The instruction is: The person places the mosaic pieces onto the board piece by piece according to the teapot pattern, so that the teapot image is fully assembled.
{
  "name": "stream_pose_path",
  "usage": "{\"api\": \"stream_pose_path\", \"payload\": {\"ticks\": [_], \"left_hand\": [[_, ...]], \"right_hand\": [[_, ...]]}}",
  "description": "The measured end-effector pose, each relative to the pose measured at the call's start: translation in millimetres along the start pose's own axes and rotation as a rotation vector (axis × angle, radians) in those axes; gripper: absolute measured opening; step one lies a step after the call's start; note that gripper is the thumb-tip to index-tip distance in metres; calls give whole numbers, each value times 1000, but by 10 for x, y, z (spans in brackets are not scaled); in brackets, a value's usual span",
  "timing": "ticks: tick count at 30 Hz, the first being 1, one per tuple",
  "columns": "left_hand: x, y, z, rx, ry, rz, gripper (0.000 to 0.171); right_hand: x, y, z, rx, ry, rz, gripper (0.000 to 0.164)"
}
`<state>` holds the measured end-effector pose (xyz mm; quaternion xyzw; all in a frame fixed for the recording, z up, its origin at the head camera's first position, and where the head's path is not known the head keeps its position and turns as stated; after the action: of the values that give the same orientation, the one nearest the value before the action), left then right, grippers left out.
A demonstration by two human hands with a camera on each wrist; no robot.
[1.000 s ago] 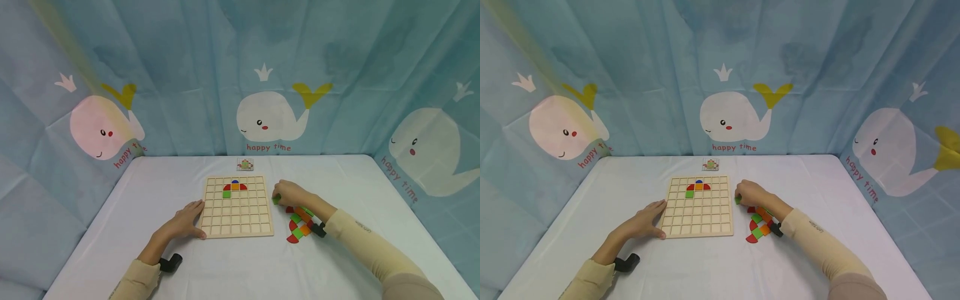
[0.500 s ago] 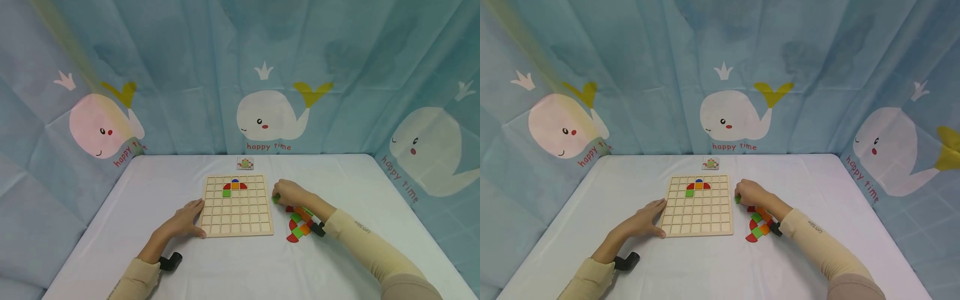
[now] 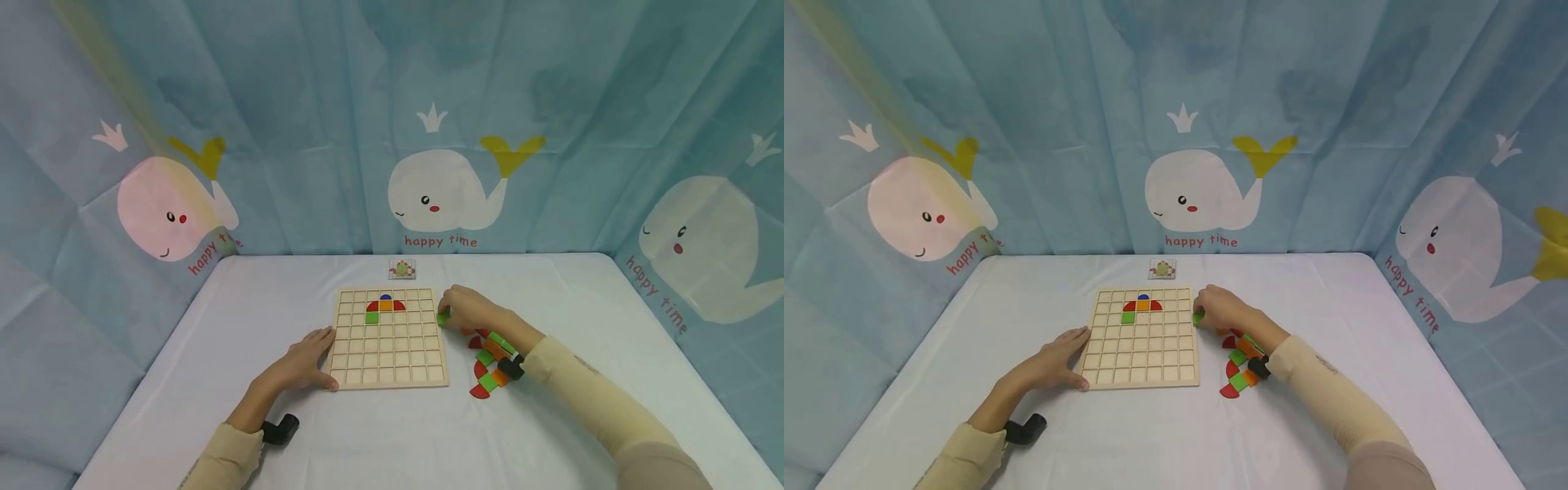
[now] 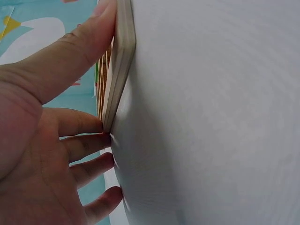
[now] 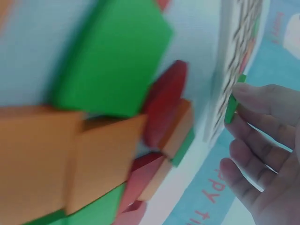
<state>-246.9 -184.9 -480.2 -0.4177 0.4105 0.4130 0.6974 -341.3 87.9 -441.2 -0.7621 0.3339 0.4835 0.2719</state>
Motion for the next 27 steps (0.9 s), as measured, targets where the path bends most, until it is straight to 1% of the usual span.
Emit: {"api": "stream_pose_path", "payload": {"ticks": [6,11,16,21,27], "left_hand": [[2,0,-4,-2,6,-4,112],[11,4,-10,-2,11,-3,112],[7,3,-17,-8,8,-5,112],[9,-5,-16,-7,6,1,112],[18,2,-23,-17,-4,1,113]], "right_hand": [[-75,99,-164,-48,22,40,23],[-64,221,-280,-79,42,69,24],[6,363,-380,-82,59,55,25],[90,497,-490,-103,37,39,22],[160,596,-635,-127,19,16,21]]}}
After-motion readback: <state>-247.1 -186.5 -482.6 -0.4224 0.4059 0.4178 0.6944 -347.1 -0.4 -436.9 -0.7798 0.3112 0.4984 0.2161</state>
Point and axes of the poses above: each hand's wrist, its own y-axis towards the middle knuckle, its own x-axis out of the palm, z = x × y, the point moved 8 cm from there along y, towards the middle knuckle, and after that the axes turned 9 degrees about y, right-handed, at the moved point
